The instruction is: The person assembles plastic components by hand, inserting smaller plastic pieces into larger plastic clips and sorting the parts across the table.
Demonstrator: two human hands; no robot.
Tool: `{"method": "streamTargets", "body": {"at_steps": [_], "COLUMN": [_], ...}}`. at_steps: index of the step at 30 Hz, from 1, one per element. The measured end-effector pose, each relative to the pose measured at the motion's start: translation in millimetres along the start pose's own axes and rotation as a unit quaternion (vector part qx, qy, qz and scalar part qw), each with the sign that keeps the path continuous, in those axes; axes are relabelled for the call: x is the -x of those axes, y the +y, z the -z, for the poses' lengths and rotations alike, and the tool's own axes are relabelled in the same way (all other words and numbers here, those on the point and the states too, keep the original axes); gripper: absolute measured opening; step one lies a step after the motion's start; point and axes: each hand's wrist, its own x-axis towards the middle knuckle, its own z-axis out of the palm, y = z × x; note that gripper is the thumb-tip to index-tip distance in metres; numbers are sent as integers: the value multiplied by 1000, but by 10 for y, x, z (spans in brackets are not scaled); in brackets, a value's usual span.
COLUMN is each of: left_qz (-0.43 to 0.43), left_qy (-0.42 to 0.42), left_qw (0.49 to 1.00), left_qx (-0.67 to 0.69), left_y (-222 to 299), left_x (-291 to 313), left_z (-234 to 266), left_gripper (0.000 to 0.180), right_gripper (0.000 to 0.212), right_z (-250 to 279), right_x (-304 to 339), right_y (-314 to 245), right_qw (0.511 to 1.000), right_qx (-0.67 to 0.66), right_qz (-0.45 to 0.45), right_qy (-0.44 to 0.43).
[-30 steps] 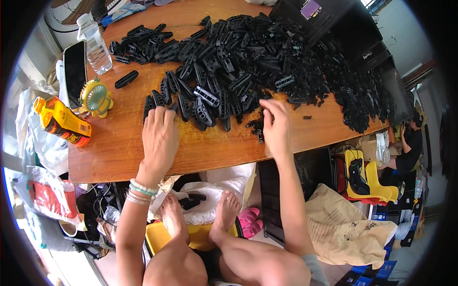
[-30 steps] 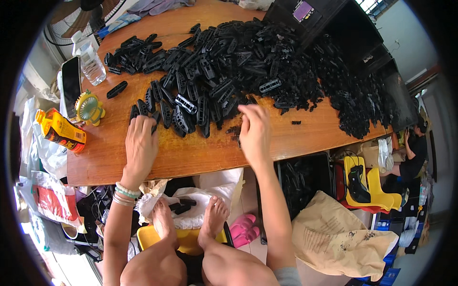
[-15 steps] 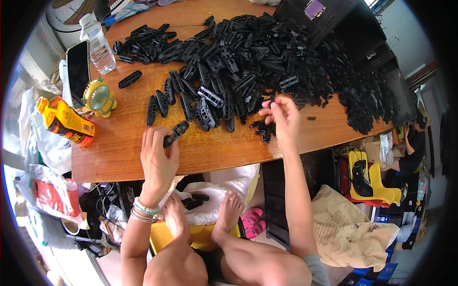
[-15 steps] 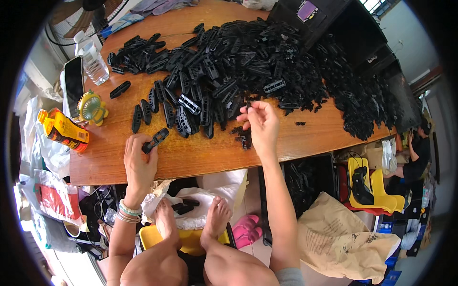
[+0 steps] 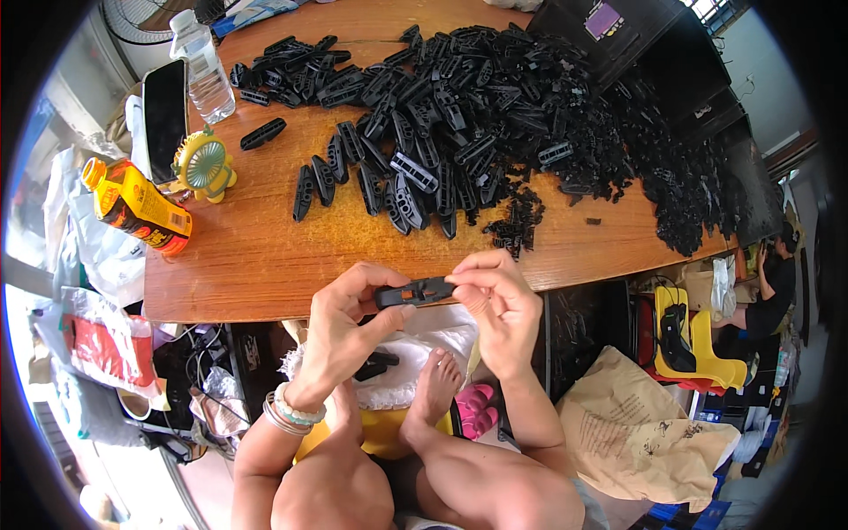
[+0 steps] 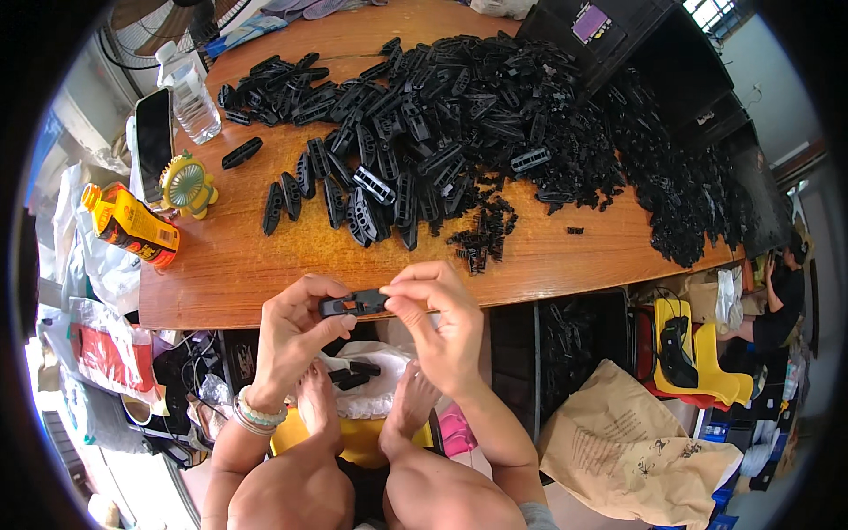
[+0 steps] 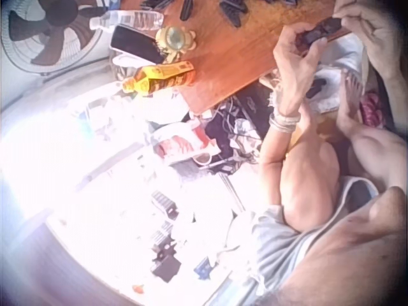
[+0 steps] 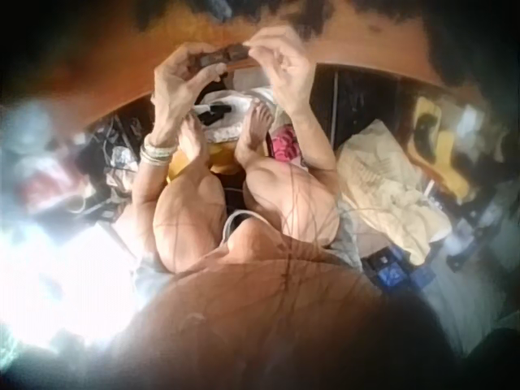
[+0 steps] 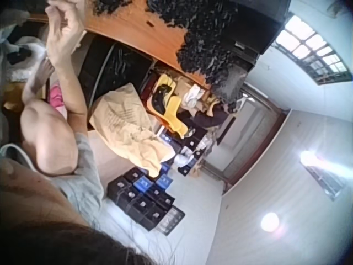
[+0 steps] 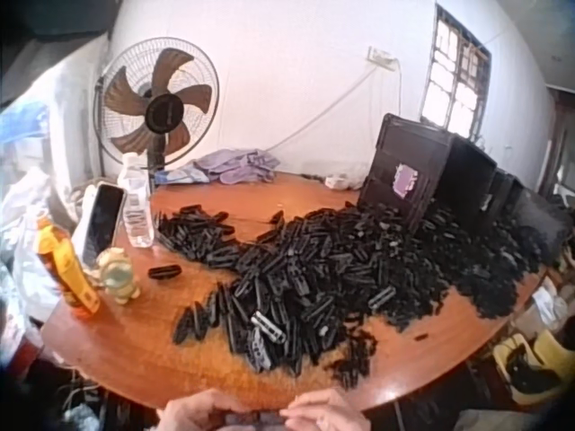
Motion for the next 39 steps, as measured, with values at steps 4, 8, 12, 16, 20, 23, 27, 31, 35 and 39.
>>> {"method": "streamTargets", "body": {"at_steps": [4, 8, 12, 16, 20, 23, 27, 31, 35, 39], "left_qz": [35, 28, 42, 71, 64, 57, 23, -2, 17, -16], "left_qy": [-8, 13, -2, -42, -32, -10, 10, 0, -34, -62], "left_qw": [999, 997, 996, 993, 996, 997, 998, 1000, 999, 997], "left_qx": [13, 73, 72, 86, 46, 43, 53, 9, 28, -30], "left_y": [47, -16, 47, 100, 73, 71, -21, -24, -69, -82], "left_x": [37, 91, 65, 26, 60, 82, 78, 67, 17, -101], "left_z": [-18, -84, -61, -41, -65, -106, -83, -20, -97, -87], "left_gripper": [23, 23, 37, 40, 34, 32, 30, 23, 20, 19], "right_gripper": [6, 9, 8, 6, 7, 10, 17, 23, 27, 27], "right_z": [-50, -151, -187, -171, -184, -177, -205, -128, -19, 190], "right_x": [23, 201, 223, 271, 246, 264, 244, 271, 329, 295], "right_y": [20, -48, -28, 20, 37, 73, 86, 88, 189, 163], "right_qw": [992, 996, 994, 995, 999, 988, 968, 990, 977, 961], "right_qx": [102, -14, -40, -39, 41, 140, 205, 38, -80, -52], "right_qz": [70, -78, -61, -80, -17, 64, 141, -123, -189, -243], "right_qy": [-12, 39, 80, 36, 25, 32, 26, -59, -54, -122]}}
